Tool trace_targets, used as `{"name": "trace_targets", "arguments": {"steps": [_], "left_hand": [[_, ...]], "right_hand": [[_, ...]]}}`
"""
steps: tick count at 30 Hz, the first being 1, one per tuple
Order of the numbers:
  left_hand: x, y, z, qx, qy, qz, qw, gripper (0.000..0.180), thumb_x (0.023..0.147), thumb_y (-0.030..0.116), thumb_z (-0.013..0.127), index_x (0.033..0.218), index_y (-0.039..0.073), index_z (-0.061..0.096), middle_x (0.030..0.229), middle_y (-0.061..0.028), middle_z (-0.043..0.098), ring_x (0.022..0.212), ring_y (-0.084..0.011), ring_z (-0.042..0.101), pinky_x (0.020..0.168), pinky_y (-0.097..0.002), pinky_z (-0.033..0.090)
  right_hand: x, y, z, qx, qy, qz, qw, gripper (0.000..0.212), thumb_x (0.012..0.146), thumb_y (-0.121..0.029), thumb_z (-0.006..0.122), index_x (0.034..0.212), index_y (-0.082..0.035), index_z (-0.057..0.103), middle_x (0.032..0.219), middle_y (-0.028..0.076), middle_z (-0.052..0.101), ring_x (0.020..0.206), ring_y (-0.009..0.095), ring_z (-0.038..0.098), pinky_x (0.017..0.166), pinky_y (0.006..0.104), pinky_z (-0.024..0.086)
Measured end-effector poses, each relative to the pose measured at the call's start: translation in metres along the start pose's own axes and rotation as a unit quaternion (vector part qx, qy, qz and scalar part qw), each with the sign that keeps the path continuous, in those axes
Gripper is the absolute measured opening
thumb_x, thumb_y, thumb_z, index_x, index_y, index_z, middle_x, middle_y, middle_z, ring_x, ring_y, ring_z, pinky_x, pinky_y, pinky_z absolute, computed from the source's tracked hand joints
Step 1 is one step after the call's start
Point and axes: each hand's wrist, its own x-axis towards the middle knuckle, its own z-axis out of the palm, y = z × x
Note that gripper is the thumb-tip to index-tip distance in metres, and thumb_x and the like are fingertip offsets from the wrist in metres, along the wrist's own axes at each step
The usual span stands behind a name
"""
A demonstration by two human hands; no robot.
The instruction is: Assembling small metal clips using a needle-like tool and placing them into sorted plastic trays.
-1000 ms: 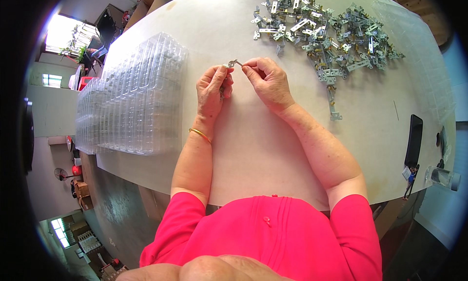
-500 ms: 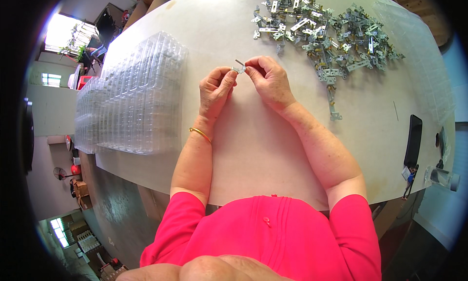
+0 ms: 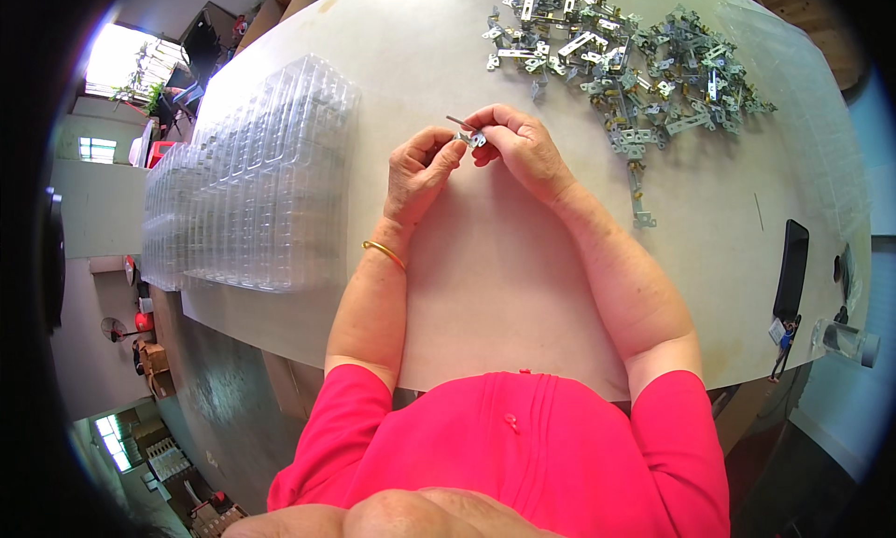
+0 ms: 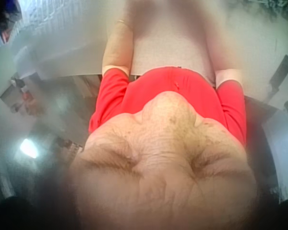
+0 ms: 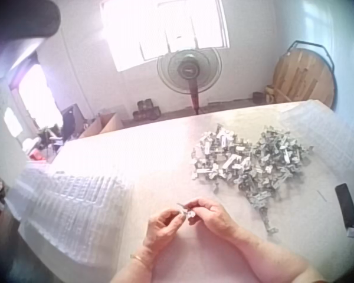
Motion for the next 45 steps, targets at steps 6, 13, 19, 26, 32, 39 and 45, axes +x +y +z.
{"name": "trace_targets", "arguments": {"steps": [6, 13, 19, 26, 32, 39, 45], "left_hand": [[-0.001, -0.003, 0.001, 0.042, -0.007, 0.026, 0.999, 0.009, 0.091, 0.009, 0.070, 0.097, 0.002, 0.068, 0.078, 0.0051, 0.062, 0.070, -0.0017, 0.051, 0.063, -0.0184, 0.043], [-0.002, 0.002, 0.009, 0.122, 0.028, 0.081, 0.989, 0.011, 0.088, 0.008, 0.074, 0.096, 0.002, 0.067, 0.074, 0.0065, 0.059, 0.066, -0.0004, 0.047, 0.058, -0.0187, 0.040], [0.002, -0.002, 0.011, 0.143, 0.085, 0.114, 0.979, 0.014, 0.087, 0.009, 0.076, 0.097, 0.003, 0.068, 0.072, 0.0052, 0.058, 0.062, -0.0026, 0.048, 0.058, -0.0203, 0.042], [-0.001, 0.002, 0.001, 0.022, 0.016, 0.028, 0.999, 0.025, 0.093, 0.010, 0.062, 0.115, -0.001, 0.064, 0.096, -0.0059, 0.068, 0.085, -0.0099, 0.063, 0.070, -0.0240, 0.051], [-0.001, 0.013, 0.000, -0.088, -0.068, -0.033, 0.993, 0.031, 0.094, 0.009, 0.059, 0.122, -0.003, 0.061, 0.101, -0.0089, 0.068, 0.090, -0.0134, 0.064, 0.074, -0.0271, 0.053], [0.005, 0.003, 0.004, -0.124, 0.020, 0.002, 0.992, 0.036, 0.095, 0.006, 0.063, 0.129, 0.000, 0.055, 0.104, -0.0056, 0.066, 0.087, -0.0114, 0.061, 0.081, -0.0248, 0.051], [0.009, -0.010, 0.002, -0.145, 0.028, 0.043, 0.988, 0.043, 0.091, 0.000, 0.067, 0.132, 0.003, 0.053, 0.104, -0.0010, 0.063, 0.093, -0.0081, 0.057, 0.084, -0.0227, 0.049]], "right_hand": [[0.004, 0.008, -0.003, -0.040, -0.002, -0.031, 0.999, 0.018, 0.095, -0.016, 0.061, 0.107, -0.002, 0.066, 0.093, 0.003, 0.067, 0.081, 0.009, 0.061, 0.075, 0.0235, 0.051], [0.005, 0.017, 0.005, 0.003, 0.049, -0.147, 0.988, 0.013, 0.096, -0.014, 0.064, 0.104, -0.004, 0.067, 0.091, 0.000, 0.067, 0.085, 0.006, 0.059, 0.076, 0.0227, 0.050], [0.005, 0.020, 0.004, -0.026, 0.052, -0.095, 0.994, 0.012, 0.097, -0.013, 0.062, 0.104, -0.003, 0.066, 0.090, 0.002, 0.068, 0.082, 0.008, 0.062, 0.075, 0.0235, 0.053], [0.006, 0.012, 0.001, 0.020, 0.104, -0.083, 0.991, 0.015, 0.098, -0.015, 0.063, 0.104, -0.002, 0.065, 0.091, 0.005, 0.069, 0.082, 0.012, 0.067, 0.077, 0.0267, 0.057], [0.007, 0.014, 0.000, 0.053, 0.113, -0.093, 0.988, 0.015, 0.097, -0.017, 0.063, 0.105, -0.003, 0.065, 0.091, 0.004, 0.069, 0.081, 0.012, 0.067, 0.075, 0.0264, 0.057], [0.001, 0.015, 0.006, -0.120, 0.139, -0.119, 0.976, 0.009, 0.094, -0.014, 0.067, 0.101, -0.008, 0.069, 0.079, -0.001, 0.066, 0.062, 0.006, 0.054, 0.058, 0.0229, 0.047], [-0.006, 0.010, 0.016, -0.281, 0.137, -0.203, 0.928, 0.010, 0.091, -0.010, 0.068, 0.099, -0.006, 0.069, 0.079, 0.008, 0.068, 0.062, 0.014, 0.060, 0.058, 0.0285, 0.049]]}}
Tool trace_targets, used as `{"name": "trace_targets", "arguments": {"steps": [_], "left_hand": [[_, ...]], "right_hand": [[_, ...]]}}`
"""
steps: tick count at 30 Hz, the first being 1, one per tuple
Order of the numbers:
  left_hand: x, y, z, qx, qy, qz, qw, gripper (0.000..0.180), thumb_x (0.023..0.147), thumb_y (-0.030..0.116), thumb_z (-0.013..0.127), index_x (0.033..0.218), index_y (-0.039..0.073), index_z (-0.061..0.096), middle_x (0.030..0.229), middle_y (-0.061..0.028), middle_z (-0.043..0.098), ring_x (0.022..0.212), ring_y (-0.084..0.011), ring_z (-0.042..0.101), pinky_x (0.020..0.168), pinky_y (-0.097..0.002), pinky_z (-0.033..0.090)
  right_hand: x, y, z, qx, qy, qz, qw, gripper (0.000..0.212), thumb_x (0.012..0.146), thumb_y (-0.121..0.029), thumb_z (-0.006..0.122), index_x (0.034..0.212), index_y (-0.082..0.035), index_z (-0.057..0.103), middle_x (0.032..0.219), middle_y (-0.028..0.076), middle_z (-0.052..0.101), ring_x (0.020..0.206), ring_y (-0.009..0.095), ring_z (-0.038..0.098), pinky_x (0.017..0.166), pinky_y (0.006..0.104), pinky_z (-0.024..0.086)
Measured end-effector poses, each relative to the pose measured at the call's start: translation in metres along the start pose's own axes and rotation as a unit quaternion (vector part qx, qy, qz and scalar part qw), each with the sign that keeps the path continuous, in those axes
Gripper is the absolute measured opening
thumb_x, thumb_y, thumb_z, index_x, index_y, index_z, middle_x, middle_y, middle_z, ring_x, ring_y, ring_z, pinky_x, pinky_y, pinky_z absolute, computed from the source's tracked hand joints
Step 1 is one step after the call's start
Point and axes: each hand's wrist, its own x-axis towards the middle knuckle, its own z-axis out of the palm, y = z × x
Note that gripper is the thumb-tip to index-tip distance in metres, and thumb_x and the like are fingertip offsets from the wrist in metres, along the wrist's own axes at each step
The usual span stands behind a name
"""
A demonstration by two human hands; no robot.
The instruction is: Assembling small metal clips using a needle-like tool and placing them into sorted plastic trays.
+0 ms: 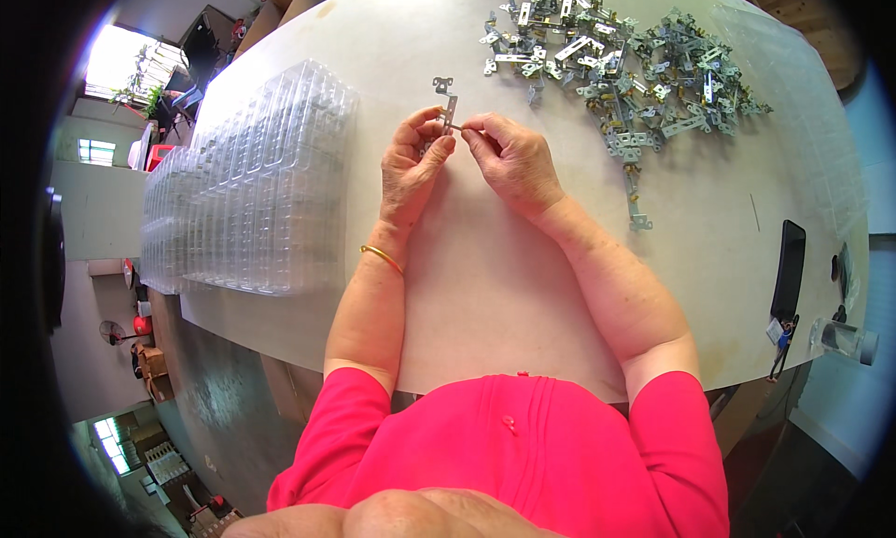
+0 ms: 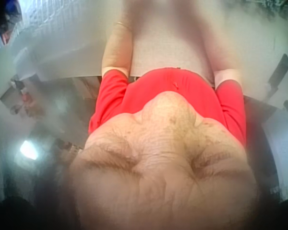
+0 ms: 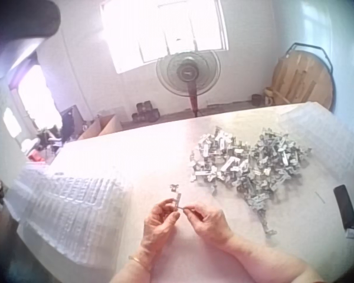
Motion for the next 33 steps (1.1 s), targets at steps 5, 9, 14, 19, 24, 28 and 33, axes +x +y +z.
{"name": "trace_targets", "arguments": {"steps": [5, 9, 14, 19, 24, 28, 33], "left_hand": [[0.000, -0.001, 0.001, 0.010, -0.001, 0.004, 1.000, 0.044, 0.090, -0.002, 0.068, 0.131, 0.004, 0.054, 0.102, 0.0007, 0.061, 0.093, -0.0071, 0.055, 0.084, -0.0220, 0.047], [-0.001, -0.001, 0.001, -0.002, -0.008, 0.004, 1.000, 0.043, 0.090, -0.002, 0.068, 0.131, 0.005, 0.054, 0.102, 0.0007, 0.060, 0.093, -0.0070, 0.055, 0.084, -0.0215, 0.047], [-0.003, 0.001, 0.002, 0.032, -0.006, 0.005, 0.999, 0.041, 0.091, -0.002, 0.066, 0.130, 0.004, 0.055, 0.103, -0.0003, 0.061, 0.093, -0.0076, 0.056, 0.084, -0.0223, 0.047], [-0.002, 0.007, 0.000, 0.017, 0.038, -0.029, 0.999, 0.036, 0.093, 0.001, 0.064, 0.128, 0.003, 0.056, 0.101, -0.0018, 0.062, 0.086, -0.0091, 0.059, 0.080, -0.0249, 0.050], [-0.001, 0.011, 0.001, -0.022, -0.028, -0.070, 0.997, 0.030, 0.096, 0.006, 0.062, 0.125, 0.002, 0.059, 0.098, -0.0039, 0.065, 0.081, -0.0091, 0.060, 0.075, -0.0237, 0.051], [-0.003, 0.015, 0.004, -0.003, -0.038, -0.082, 0.996, 0.028, 0.096, 0.006, 0.061, 0.124, 0.002, 0.060, 0.098, -0.0041, 0.065, 0.080, -0.0085, 0.059, 0.073, -0.0232, 0.051], [-0.006, 0.013, 0.005, 0.011, -0.034, -0.101, 0.994, 0.029, 0.096, 0.008, 0.060, 0.124, 0.001, 0.058, 0.100, -0.0041, 0.063, 0.080, -0.0099, 0.062, 0.073, -0.0249, 0.054]], "right_hand": [[0.000, -0.002, -0.002, -0.054, 0.009, -0.026, 0.998, 0.008, 0.090, -0.009, 0.068, 0.097, -0.006, 0.068, 0.083, 0.013, 0.069, 0.068, 0.025, 0.067, 0.061, 0.0336, 0.052], [-0.001, -0.004, -0.002, -0.076, -0.019, -0.076, 0.994, 0.009, 0.089, -0.008, 0.067, 0.097, -0.006, 0.068, 0.086, 0.013, 0.069, 0.072, 0.028, 0.067, 0.063, 0.0358, 0.052], [-0.001, 0.000, -0.003, -0.092, -0.030, -0.132, 0.987, 0.008, 0.089, -0.008, 0.066, 0.096, -0.007, 0.068, 0.083, 0.013, 0.068, 0.073, 0.029, 0.067, 0.063, 0.0367, 0.052], [-0.002, -0.002, -0.005, -0.051, -0.048, 0.028, 0.997, 0.006, 0.093, -0.012, 0.065, 0.097, -0.008, 0.068, 0.081, 0.010, 0.069, 0.068, 0.020, 0.066, 0.061, 0.0308, 0.051], [0.005, 0.013, -0.002, 0.221, -0.023, 0.106, 0.969, 0.010, 0.097, -0.015, 0.062, 0.102, -0.008, 0.067, 0.090, 0.002, 0.069, 0.079, 0.011, 0.066, 0.068, 0.0265, 0.052], [0.010, 0.013, -0.002, 0.336, -0.045, 0.119, 0.933, 0.013, 0.098, -0.015, 0.062, 0.108, -0.007, 0.066, 0.099, 0.003, 0.069, 0.087, 0.012, 0.067, 0.075, 0.0259, 0.053], [0.010, 0.010, -0.006, 0.323, -0.041, 0.158, 0.932, 0.016, 0.097, -0.012, 0.062, 0.111, -0.004, 0.067, 0.101, 0.006, 0.070, 0.088, 0.013, 0.067, 0.074, 0.0260, 0.053]]}}
